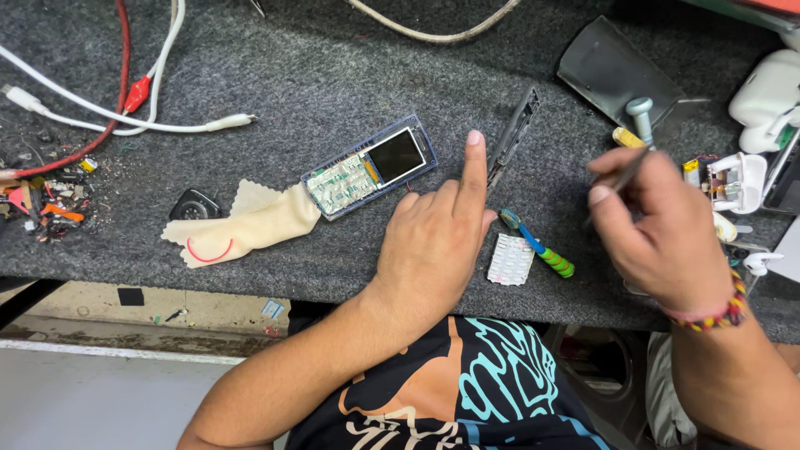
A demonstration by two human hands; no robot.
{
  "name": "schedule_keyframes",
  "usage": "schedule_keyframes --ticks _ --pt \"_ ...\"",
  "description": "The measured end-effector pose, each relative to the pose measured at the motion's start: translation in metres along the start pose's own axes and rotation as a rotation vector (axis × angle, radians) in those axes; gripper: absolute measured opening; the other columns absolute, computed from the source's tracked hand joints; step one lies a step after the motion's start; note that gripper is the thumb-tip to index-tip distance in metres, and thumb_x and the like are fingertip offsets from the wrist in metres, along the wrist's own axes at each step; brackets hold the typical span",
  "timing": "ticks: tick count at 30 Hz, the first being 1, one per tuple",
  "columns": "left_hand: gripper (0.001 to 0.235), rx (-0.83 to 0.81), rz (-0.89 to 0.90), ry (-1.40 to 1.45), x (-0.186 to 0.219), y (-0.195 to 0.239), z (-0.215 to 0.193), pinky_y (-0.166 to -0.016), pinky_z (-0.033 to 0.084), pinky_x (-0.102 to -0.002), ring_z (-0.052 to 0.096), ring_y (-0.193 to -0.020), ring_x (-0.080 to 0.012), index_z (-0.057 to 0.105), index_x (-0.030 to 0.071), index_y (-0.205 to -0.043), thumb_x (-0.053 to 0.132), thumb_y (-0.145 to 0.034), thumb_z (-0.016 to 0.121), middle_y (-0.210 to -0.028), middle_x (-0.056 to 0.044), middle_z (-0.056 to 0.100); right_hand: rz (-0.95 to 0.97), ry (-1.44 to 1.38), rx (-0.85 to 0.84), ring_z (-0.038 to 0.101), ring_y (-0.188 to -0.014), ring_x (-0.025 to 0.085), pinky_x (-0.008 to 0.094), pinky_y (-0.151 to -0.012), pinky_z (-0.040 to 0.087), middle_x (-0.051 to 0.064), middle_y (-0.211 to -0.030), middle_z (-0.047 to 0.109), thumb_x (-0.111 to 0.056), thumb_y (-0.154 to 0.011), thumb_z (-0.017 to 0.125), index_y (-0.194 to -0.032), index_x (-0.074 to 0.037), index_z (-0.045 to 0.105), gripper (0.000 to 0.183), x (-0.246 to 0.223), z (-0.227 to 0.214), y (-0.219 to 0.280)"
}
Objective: The person tests a disassembled mobile phone by pressing its keypad, then cleans the phone's plastic keypad frame using a toothbrush and tweezers. The person wipes the phone's screen with a cloth and sets the cleaned frame aside.
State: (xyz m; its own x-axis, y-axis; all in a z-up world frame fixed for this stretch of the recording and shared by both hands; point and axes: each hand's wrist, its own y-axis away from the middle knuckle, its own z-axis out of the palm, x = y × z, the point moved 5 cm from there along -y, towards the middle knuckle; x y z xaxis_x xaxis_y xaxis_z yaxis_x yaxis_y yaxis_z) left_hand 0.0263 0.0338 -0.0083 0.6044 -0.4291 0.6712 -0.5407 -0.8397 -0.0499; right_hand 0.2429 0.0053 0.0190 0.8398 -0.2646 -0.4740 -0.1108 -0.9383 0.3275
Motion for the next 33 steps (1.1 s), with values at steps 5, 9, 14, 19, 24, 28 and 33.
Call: schedule_keyframes --ticks 5,9,14,19,24,28,33 --pt "0.083 -0.008 0.056 -0.035 0.001 0.003 -0.002 -0.070 0.045 -0.037 0.060 -0.071 -0.0208 0.024 0.000 -0.161 0.021 -0.096 0.071 -0.082 -0.004 0.058 -0.160 0.255 0.142 0.063 -0.063 0.022 0.035 -0.060 0.052 0.014 -0.098 0.066 -0.016 -0.091 0.078 -0.119 -0.002 0.066 0.034 -0.030 -0.004 0.021" --pt "0.082 -0.015 0.068 -0.002 -0.001 0.001 -0.004 -0.070 0.045 -0.038 0.061 -0.071 -0.0213 0.027 0.003 -0.161 0.021 -0.094 0.072 -0.080 -0.004 0.059 -0.363 0.205 -0.016 0.068 -0.076 0.027 0.037 -0.062 0.054 0.010 -0.092 0.069 -0.024 -0.079 0.081 -0.104 -0.008 0.069 0.032 -0.047 0.016 0.033" --pt "0.086 -0.070 0.050 0.078 -0.005 0.000 -0.005 -0.070 0.047 -0.040 0.063 -0.072 -0.0241 0.022 -0.004 -0.161 0.018 -0.094 0.072 -0.081 -0.006 0.063 -0.332 0.102 -0.007 0.068 -0.071 0.023 0.034 -0.060 0.052 0.008 -0.091 0.069 -0.017 -0.083 0.083 -0.101 -0.006 0.071 0.025 -0.037 0.015 0.025" --pt "0.094 -0.095 0.037 0.225 -0.009 -0.003 -0.010 -0.071 0.047 -0.043 0.066 -0.075 -0.0297 0.016 -0.006 -0.160 0.023 -0.092 0.075 -0.084 -0.010 0.067 -0.405 0.131 0.166 0.067 -0.077 0.024 0.034 -0.065 0.052 0.011 -0.101 0.070 -0.014 -0.087 0.085 -0.108 -0.003 0.071 0.028 -0.029 0.012 0.015" --pt "0.094 -0.169 -0.204 0.535 -0.017 -0.002 -0.011 -0.077 0.055 -0.041 0.071 -0.079 -0.0304 0.019 0.003 -0.163 0.019 -0.088 0.073 -0.088 -0.013 0.071 -0.378 -0.174 0.128 0.072 -0.098 0.019 0.033 -0.082 0.059 0.013 -0.120 0.071 -0.012 -0.096 0.077 -0.113 -0.001 0.063 0.025 -0.028 0.020 0.005" --pt "0.093 -0.052 0.037 0.659 0.003 -0.005 -0.018 -0.095 0.056 -0.037 0.072 -0.106 -0.0295 0.017 0.004 -0.169 0.016 -0.094 0.071 -0.110 -0.014 0.074 0.030 -1.140 -0.059 0.072 -0.096 0.017 0.034 -0.081 0.063 0.006 -0.115 0.070 -0.005 -0.100 0.066 -0.111 -0.005 0.054 0.017 -0.006 0.038 -0.009" --pt "0.088 -0.002 -0.136 1.484 -0.002 -0.011 -0.015 -0.110 0.052 -0.034 0.062 -0.118 -0.0197 0.016 0.009 -0.170 0.037 -0.100 0.061 -0.132 -0.012 0.061 0.091 -1.454 -0.061 0.073 -0.087 0.021 0.037 -0.075 0.062 0.011 -0.106 0.071 -0.002 -0.104 0.064 -0.118 0.000 0.057 0.016 -0.009 0.045 -0.008"
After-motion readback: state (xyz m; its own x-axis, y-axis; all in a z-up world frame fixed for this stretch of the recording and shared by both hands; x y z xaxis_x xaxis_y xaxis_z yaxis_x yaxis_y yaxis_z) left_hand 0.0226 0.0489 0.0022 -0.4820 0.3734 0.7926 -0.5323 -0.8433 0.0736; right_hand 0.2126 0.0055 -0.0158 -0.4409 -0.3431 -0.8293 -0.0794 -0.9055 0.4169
